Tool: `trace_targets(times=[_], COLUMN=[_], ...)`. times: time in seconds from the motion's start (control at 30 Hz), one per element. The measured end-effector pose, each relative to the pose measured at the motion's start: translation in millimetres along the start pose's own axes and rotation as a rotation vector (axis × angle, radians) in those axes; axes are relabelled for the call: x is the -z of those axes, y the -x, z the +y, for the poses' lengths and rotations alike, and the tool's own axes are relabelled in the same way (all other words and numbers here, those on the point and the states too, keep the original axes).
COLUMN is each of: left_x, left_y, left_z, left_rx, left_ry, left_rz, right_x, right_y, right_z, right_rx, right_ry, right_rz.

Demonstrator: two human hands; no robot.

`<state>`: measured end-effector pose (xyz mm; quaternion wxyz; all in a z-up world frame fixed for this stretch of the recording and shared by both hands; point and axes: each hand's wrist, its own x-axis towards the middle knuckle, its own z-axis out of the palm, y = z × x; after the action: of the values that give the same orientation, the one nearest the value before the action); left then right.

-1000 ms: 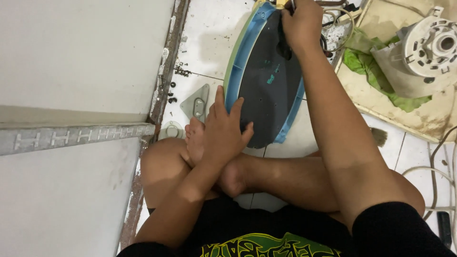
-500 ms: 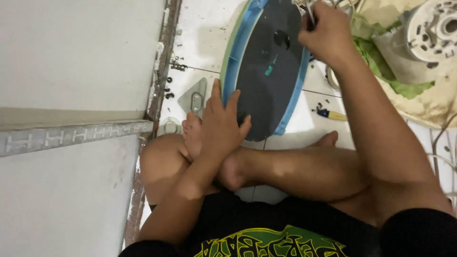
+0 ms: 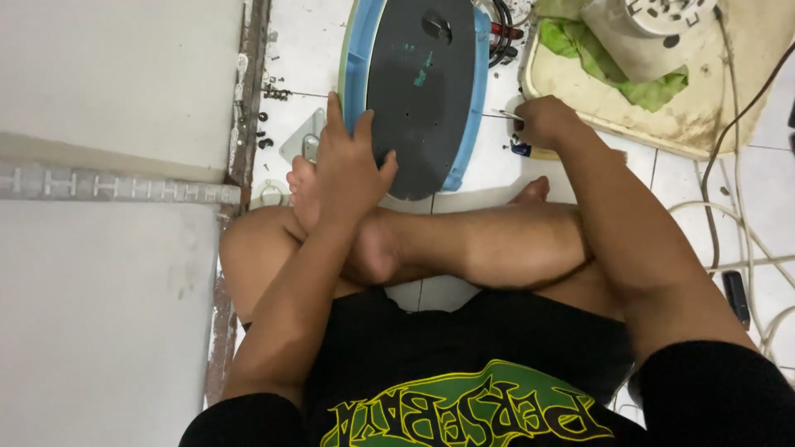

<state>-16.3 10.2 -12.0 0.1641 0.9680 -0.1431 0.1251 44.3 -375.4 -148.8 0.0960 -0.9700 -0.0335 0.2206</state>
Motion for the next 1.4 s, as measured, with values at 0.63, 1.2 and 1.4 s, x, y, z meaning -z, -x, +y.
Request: trace_targets(times=[0.63, 1.2, 1.4], left_x=[-3.3, -4.8, -1.5], left_y=[4.6, 7.5, 1.7], left_z=[-2.0, 0.7, 19.4], left_rx=[0.018, -0.183, -0.526], left_ry=[0.032, -0.056, -0.279], left_rz=[-0.051, -0.104, -0.424], right_x=[-6.5, 23.2, 85.5], right_y=[13.7, 22.4, 65.6], right_z=[-35.0, -11.8, -48.1], right_rx=[0.100, -0.056, -0.049], right_ry=[0.207, 0.247, -0.144], right_rz=[0.013, -0.124, -0.024])
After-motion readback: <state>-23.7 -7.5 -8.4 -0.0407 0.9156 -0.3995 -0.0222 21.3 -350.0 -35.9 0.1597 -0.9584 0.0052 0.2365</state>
